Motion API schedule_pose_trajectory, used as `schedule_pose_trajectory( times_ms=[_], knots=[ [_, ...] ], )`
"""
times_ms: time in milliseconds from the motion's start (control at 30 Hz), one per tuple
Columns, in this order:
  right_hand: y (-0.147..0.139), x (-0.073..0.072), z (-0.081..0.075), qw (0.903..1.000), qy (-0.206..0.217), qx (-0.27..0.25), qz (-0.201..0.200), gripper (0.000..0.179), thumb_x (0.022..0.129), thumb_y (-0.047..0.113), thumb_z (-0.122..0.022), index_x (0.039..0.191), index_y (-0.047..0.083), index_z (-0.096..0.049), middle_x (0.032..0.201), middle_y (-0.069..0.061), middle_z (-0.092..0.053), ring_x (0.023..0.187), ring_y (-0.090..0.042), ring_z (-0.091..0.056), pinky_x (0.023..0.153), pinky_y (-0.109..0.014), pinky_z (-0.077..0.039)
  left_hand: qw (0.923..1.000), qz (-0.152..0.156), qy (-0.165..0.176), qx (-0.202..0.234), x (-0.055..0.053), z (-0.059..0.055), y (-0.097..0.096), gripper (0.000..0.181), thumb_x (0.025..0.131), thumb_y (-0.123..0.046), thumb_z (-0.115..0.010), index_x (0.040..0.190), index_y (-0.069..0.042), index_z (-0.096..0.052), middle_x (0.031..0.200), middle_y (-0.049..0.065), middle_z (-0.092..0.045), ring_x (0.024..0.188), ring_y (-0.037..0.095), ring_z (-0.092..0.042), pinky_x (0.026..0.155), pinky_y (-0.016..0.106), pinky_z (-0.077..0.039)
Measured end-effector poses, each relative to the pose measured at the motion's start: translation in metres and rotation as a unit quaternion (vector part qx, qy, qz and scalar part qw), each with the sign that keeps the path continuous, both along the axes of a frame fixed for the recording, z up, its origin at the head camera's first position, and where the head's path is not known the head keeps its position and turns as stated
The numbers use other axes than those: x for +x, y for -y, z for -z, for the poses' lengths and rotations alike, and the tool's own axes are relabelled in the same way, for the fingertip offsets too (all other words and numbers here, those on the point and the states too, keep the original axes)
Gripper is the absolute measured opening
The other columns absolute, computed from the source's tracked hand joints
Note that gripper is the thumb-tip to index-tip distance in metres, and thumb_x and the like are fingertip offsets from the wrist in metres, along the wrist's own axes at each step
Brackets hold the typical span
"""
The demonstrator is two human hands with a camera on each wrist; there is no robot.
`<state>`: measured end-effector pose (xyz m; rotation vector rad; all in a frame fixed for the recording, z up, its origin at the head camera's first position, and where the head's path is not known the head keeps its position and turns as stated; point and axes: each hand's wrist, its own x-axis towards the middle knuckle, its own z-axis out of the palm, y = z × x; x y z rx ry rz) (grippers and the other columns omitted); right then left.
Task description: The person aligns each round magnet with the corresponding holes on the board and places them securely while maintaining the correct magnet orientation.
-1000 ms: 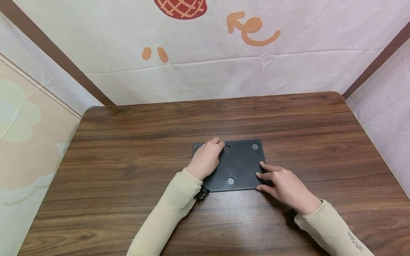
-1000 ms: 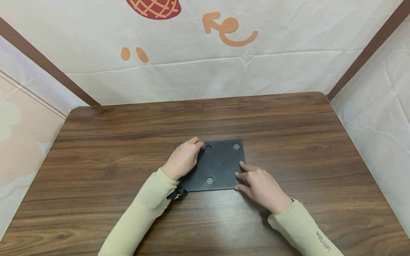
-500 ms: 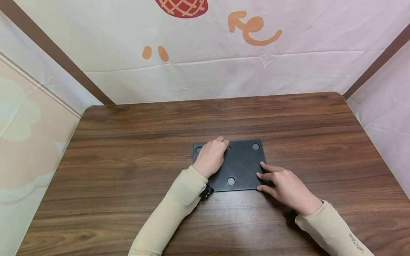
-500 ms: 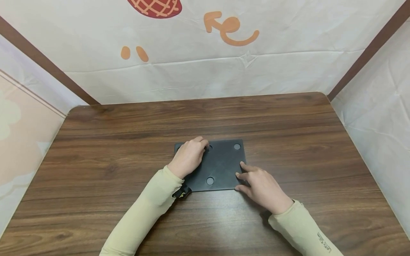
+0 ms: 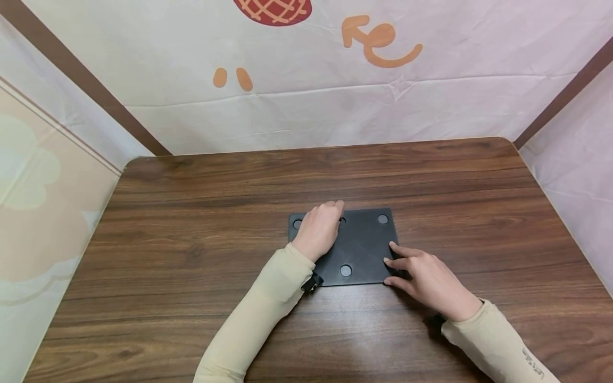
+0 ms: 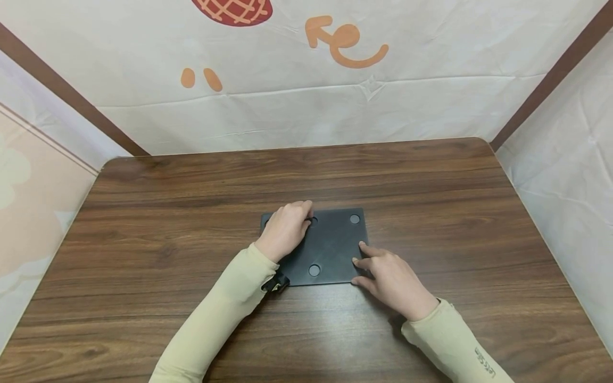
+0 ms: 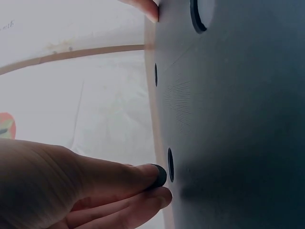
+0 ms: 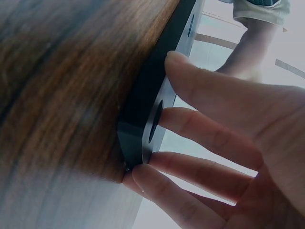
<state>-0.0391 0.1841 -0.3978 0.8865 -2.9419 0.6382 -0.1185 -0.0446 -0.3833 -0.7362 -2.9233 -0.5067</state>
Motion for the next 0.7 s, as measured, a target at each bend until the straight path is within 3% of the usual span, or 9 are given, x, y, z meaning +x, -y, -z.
schedule_pose_trajectory(
  times_ms=[333,700],
  knots=[
    [-0.0003,0.0002,-0.0010,1.0000,0.002,0.001,0.002,0.032,0.078,0.022,-0.079,0.103,0.003,-0.075,0.125,-0.024,-0.060,0.102,-0.037,-0.067,0.079,-0.045,-0.055,0.9999,0.007,0.011,-0.003,-0.0008,-0.0010,-0.0054,0.012,0.092,0.005,-0.054,0.091,-0.004,-0.062,0.082,0.008,-0.064,0.067,0.023,-0.064,0.055,0.033,-0.051],
    [-0.0011,0.0000,0.0006,1.0000,0.002,0.002,0.003,0.033,0.077,0.023,-0.080,0.103,0.003,-0.075,0.125,-0.024,-0.061,0.103,-0.036,-0.066,0.080,-0.045,-0.055,0.9997,0.012,0.015,-0.013,-0.0012,0.0002,-0.0076,0.017,0.088,0.010,-0.054,0.086,-0.006,-0.061,0.079,0.007,-0.062,0.064,0.022,-0.061,0.052,0.031,-0.048]
  ],
)
